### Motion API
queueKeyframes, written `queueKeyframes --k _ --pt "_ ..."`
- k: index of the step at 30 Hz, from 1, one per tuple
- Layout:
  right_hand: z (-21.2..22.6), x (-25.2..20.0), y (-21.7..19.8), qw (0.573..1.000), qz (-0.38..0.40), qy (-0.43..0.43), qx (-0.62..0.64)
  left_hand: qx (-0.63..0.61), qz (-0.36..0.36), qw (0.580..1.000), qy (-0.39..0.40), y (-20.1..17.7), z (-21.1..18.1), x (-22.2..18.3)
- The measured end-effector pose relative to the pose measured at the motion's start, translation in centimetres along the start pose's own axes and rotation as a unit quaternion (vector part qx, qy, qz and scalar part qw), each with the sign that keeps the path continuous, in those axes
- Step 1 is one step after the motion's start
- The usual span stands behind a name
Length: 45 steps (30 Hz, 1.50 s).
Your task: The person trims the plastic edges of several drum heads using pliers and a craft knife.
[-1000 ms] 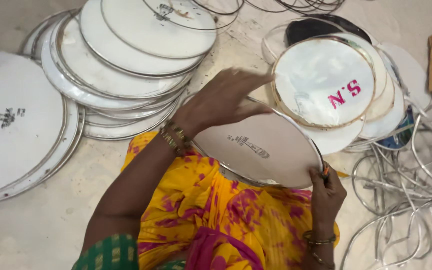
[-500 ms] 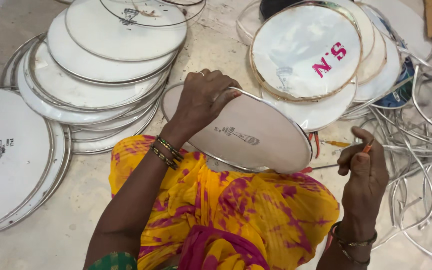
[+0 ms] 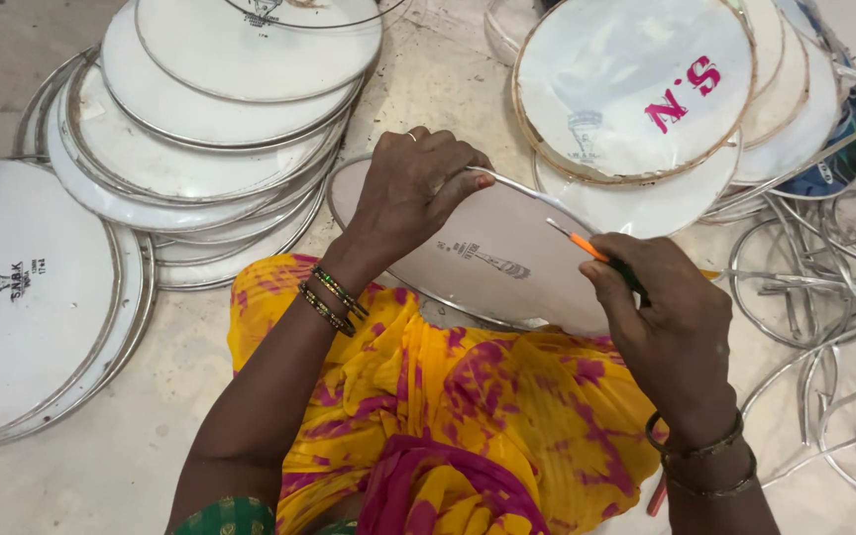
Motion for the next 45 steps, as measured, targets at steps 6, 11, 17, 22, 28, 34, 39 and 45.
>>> queueKeyframes --k 6,11,17,22,28,34,39,45 --pt "-0.2 1.1 1.0 0.999 0.021 0.026 -0.031 0.042 -0.007 0.998 0.038 0.2 -0.7 0.3" --pt "-0.8 1.6 1.4 0.999 0.001 0.005 -0.046 0.077 0.007 0.996 0.039 1.2 0.2 0.8" --pt "-2.4 2.4 3.2 0.999 -0.010 0.022 -0.042 0.068 0.039 0.997 -0.002 3.3 3.6 1.5" --pt "-3.6 3.0 4.8 0.998 0.005 0.014 -0.060 0.059 0.060 0.994 -0.070 4.0 7.0 0.4" --pt "-4.3 3.7 6.6 0.997 -0.011 -0.024 -0.074 0.058 0.103 0.987 -0.109 5.0 9.6 -0.4" --pt "-4.4 4.4 7.9 0.995 -0.020 -0.046 -0.085 0.033 0.112 0.985 -0.131 5.6 10.5 -0.6" --pt "-3.8 4.5 8.2 0.989 -0.045 -0.082 -0.118 0.017 0.124 0.979 -0.159 6.0 11.1 -0.9" --pt "-3.6 4.4 8.8 0.982 -0.057 -0.101 -0.150 0.014 0.137 0.975 -0.174 6.5 11.4 -1.0"
Point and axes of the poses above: each hand's wrist, its own x-axis towards the middle knuckle, its own y-axis out of the palm, z = x × y, the point moved 10 cm from there along x, towards the middle knuckle, and after that the axes turned 3 degrees about y, right-handed, at the moved point
